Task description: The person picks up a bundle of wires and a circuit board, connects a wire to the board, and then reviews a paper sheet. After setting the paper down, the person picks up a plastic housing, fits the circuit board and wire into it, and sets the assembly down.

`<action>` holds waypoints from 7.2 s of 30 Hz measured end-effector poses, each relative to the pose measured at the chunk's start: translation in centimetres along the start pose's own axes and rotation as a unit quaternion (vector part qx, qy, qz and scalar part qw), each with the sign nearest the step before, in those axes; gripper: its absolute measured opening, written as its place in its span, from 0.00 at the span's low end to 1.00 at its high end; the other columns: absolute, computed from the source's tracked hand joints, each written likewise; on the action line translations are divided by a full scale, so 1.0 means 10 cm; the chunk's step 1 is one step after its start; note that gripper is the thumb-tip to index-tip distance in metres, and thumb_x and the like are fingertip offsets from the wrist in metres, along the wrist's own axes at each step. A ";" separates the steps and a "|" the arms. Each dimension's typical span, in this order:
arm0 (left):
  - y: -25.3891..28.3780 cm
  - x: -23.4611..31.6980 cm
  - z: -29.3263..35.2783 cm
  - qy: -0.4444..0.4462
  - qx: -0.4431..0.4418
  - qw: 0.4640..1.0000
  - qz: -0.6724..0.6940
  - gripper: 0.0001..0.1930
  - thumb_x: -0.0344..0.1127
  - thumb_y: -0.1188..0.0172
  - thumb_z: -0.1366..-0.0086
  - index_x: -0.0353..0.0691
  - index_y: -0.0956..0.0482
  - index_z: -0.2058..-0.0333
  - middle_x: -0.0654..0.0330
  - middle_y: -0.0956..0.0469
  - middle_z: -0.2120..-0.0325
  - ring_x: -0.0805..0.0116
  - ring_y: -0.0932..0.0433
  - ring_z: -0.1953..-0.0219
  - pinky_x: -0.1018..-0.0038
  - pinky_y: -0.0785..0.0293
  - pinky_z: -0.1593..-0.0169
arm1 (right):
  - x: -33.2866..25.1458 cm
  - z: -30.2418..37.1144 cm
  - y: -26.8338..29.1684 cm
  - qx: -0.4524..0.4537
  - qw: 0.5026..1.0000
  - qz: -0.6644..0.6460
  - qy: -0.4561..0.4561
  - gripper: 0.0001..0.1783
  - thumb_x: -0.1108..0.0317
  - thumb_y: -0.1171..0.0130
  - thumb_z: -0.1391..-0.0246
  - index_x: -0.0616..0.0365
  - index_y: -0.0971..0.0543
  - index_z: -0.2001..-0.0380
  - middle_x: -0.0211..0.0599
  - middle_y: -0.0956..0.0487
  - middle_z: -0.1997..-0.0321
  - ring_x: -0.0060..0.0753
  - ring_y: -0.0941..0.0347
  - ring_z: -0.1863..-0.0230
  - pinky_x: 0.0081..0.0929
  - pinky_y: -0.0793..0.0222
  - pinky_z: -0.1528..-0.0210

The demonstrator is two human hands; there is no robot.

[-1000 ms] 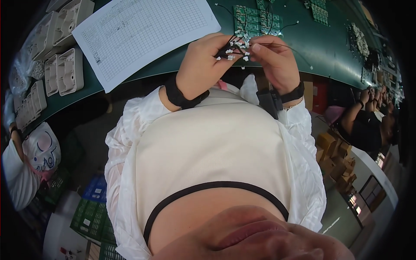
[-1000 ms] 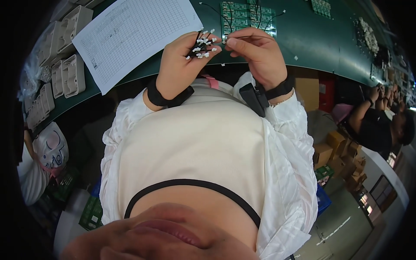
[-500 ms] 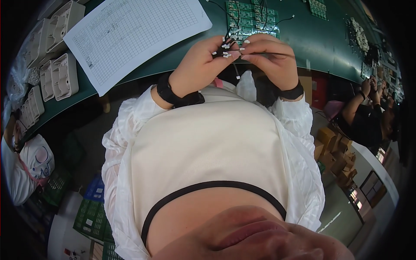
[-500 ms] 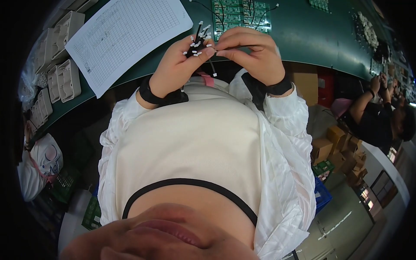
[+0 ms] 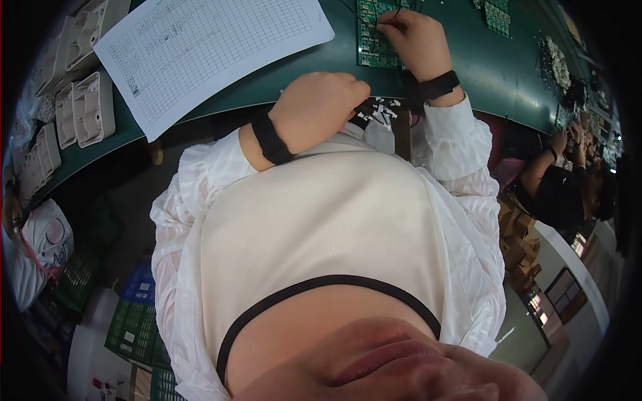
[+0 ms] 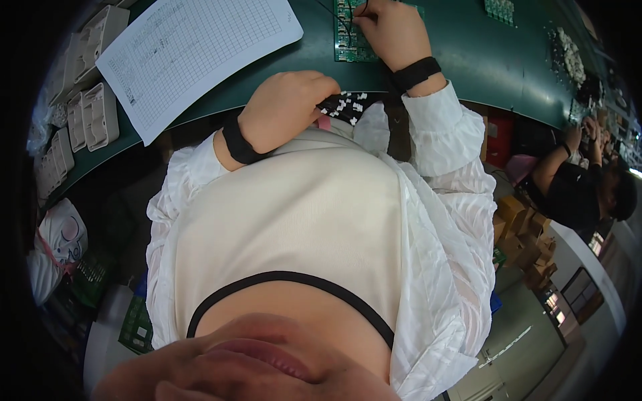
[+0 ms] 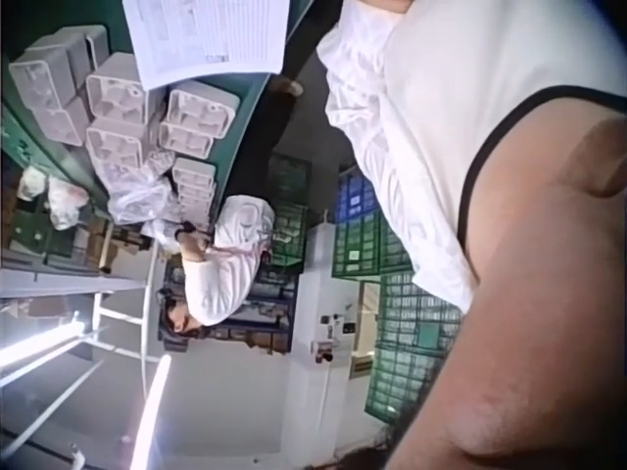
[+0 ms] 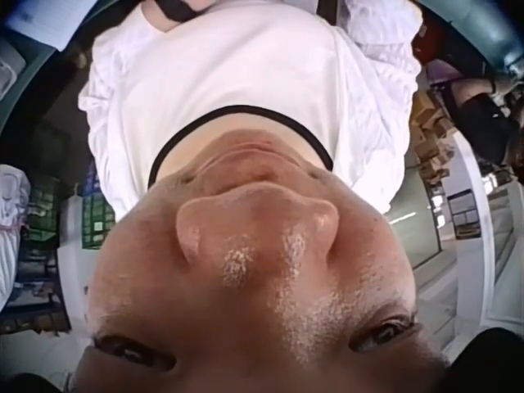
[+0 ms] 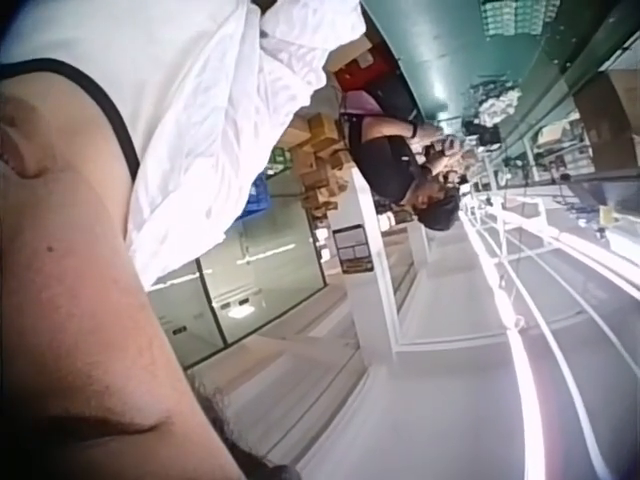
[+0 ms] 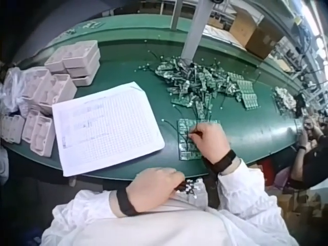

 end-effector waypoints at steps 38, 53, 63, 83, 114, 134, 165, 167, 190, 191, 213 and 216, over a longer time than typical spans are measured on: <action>-0.12 -0.12 0.03 -0.046 0.061 0.986 -0.149 0.07 0.31 0.43 0.43 0.34 0.20 0.76 0.44 0.30 0.38 0.57 0.15 0.73 0.67 0.18 0.76 | -0.28 -0.49 0.05 -0.234 0.972 -0.007 -0.039 0.05 0.79 0.36 0.54 0.66 0.20 0.70 0.40 0.18 0.73 0.30 0.21 0.70 0.24 0.28 0.64; 0.21 -0.07 0.17 -0.099 0.125 0.987 0.006 0.04 0.28 0.38 0.47 0.41 0.18 0.70 0.54 0.20 0.55 0.57 0.17 0.68 0.64 0.21 0.70 | -0.63 0.19 0.60 -0.037 0.989 0.130 -0.067 0.14 0.73 0.34 0.48 0.61 0.19 0.57 0.42 0.17 0.65 0.34 0.21 0.69 0.27 0.29 0.67; 0.35 -0.11 0.36 -0.039 0.283 0.922 0.262 0.16 0.25 0.32 0.51 0.42 0.17 0.60 0.59 0.18 0.69 0.61 0.19 0.70 0.70 0.23 0.68 | -0.90 0.82 0.28 -0.207 0.844 -0.442 -0.222 0.11 0.80 0.40 0.41 0.65 0.22 0.54 0.30 0.20 0.62 0.17 0.25 0.65 0.14 0.33 0.64; 0.65 -0.24 0.96 -0.205 0.292 0.874 0.330 0.23 0.15 0.34 0.58 0.38 0.16 0.59 0.59 0.16 0.65 0.62 0.17 0.64 0.72 0.21 0.62 | -1.52 0.52 0.40 -0.111 0.988 -0.084 0.069 0.07 0.83 0.37 0.51 0.65 0.22 0.68 0.37 0.22 0.67 0.31 0.24 0.69 0.24 0.31 0.69; 0.64 -0.25 0.95 -0.096 0.221 0.925 0.293 0.22 0.17 0.37 0.56 0.41 0.19 0.58 0.60 0.18 0.63 0.58 0.18 0.63 0.69 0.22 0.62 | -1.45 0.66 0.78 0.101 0.987 0.072 0.105 0.10 0.86 0.37 0.48 0.65 0.20 0.62 0.41 0.20 0.62 0.38 0.22 0.61 0.27 0.26 0.59; 0.60 -0.13 0.81 -0.147 0.139 0.949 0.244 0.18 0.23 0.34 0.50 0.45 0.21 0.59 0.66 0.20 0.67 0.62 0.20 0.67 0.70 0.25 0.68 | -1.21 0.49 0.47 0.088 0.982 0.058 0.155 0.12 0.88 0.40 0.48 0.66 0.19 0.60 0.41 0.18 0.59 0.36 0.20 0.59 0.27 0.25 0.55; 0.02 0.18 -0.02 -0.027 -0.025 0.985 -0.171 0.24 0.28 0.38 0.46 0.35 0.26 0.48 0.58 0.31 0.39 0.62 0.19 0.70 0.67 0.20 0.68 | 0.19 0.71 0.29 0.085 0.804 -0.551 -0.207 0.10 0.77 0.39 0.41 0.65 0.20 0.55 0.43 0.17 0.56 0.32 0.18 0.56 0.25 0.22 0.54; 0.01 0.18 -0.04 -0.032 -0.025 0.984 -0.174 0.25 0.28 0.38 0.47 0.36 0.27 0.47 0.58 0.30 0.38 0.62 0.19 0.70 0.67 0.20 0.68 | 0.14 0.66 0.33 0.083 0.850 -0.480 -0.198 0.11 0.77 0.38 0.42 0.64 0.19 0.55 0.40 0.16 0.58 0.30 0.19 0.57 0.24 0.23 0.54; 1.15 -0.04 2.06 0.274 0.416 0.865 -0.055 0.08 0.30 0.42 0.30 0.32 0.17 0.60 0.60 0.18 0.67 0.74 0.24 0.69 0.77 0.28 0.63 | 0.09 -0.23 0.04 -0.072 0.994 -0.074 0.023 0.09 0.71 0.34 0.46 0.59 0.17 0.61 0.35 0.16 0.66 0.27 0.20 0.65 0.23 0.26 0.60; 1.15 -0.17 2.31 0.304 0.453 0.836 -0.061 0.10 0.33 0.43 0.29 0.32 0.17 0.58 0.61 0.18 0.66 0.77 0.27 0.72 0.79 0.31 0.66 | 0.06 -0.23 0.03 -0.058 0.996 -0.055 0.045 0.09 0.71 0.33 0.46 0.58 0.17 0.61 0.36 0.16 0.66 0.30 0.19 0.65 0.24 0.26 0.61; 0.73 -0.58 2.21 0.434 0.494 0.637 0.403 0.10 0.34 0.38 0.31 0.38 0.20 0.54 0.78 0.41 0.84 0.88 0.49 0.84 0.82 0.57 0.79 | -0.25 -0.26 0.02 -0.057 0.980 0.145 0.121 0.03 0.69 0.38 0.47 0.54 0.18 0.69 0.43 0.19 0.65 0.51 0.21 0.65 0.39 0.25 0.64; 0.71 -0.66 2.15 0.411 0.475 0.649 0.430 0.04 0.33 0.37 0.32 0.44 0.24 0.64 0.78 0.40 0.84 0.88 0.48 0.84 0.82 0.57 0.79 | -0.20 -0.28 0.02 -0.092 0.983 0.124 0.099 0.03 0.71 0.38 0.48 0.54 0.18 0.69 0.42 0.19 0.66 0.51 0.21 0.65 0.40 0.25 0.63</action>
Point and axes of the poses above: each hand's wrist, its own z-axis away from the middle knuckle, its own y-axis out of the back of the hand, x = y × z, the point moved 2 cm from there along -z, towards the middle knuckle
